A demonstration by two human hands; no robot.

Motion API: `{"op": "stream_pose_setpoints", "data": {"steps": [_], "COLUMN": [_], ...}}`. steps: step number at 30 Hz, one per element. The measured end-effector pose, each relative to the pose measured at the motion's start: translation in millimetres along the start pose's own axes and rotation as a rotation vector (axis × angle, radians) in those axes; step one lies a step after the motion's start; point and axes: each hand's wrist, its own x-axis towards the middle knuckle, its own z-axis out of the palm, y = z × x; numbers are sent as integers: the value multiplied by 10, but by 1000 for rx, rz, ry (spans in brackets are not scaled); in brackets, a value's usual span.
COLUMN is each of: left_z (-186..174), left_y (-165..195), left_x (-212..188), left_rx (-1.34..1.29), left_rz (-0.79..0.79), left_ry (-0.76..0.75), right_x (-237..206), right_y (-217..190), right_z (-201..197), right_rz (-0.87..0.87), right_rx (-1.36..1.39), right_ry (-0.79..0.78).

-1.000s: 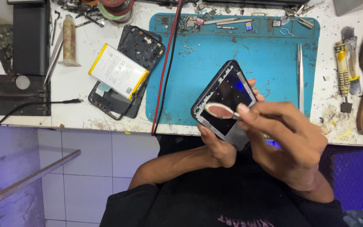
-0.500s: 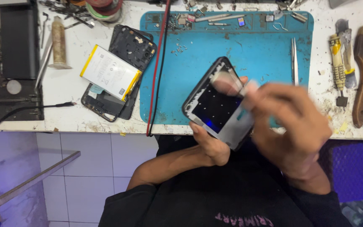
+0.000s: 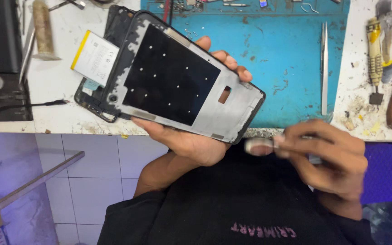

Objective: The person holds a disassembled phone frame and first rubs its edge with a small round pad, then squeezes adhesive from a tube along the frame's inner rim, rotating the frame to reach each side. A removed battery and back cover lie on the work mat beside the tools.

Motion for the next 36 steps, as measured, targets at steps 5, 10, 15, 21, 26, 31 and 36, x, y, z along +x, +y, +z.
{"op": "stream_pose_setpoints", "data": {"steps": [5, 10, 15, 21, 26, 31, 36], "left_z": [4, 10, -35, -48, 267, 550, 532], "left_y": [-131, -285, -156, -43, -30, 343, 235], "left_x": [-77, -110, -41, -70, 8, 236, 168], "left_rx": [63, 345, 135, -71, -88, 443, 680], "left_rz": [4, -47, -19, 33, 30, -370, -522], "left_ry": [-15, 9, 1, -32, -54, -345, -672], "right_x": [-120, -117, -110, -342, -499, -670, -540], "right_y": [97, 108, 125, 332, 413, 589, 832], "right_z": [201, 220, 267, 203, 143, 19, -271], "right_rz": [-188, -249, -306, -98, -117, -64, 61], "right_rx": [-126, -186, -121, -222, -264, 223, 202], "right_ry": [18, 168, 37, 174, 193, 95, 286]}}
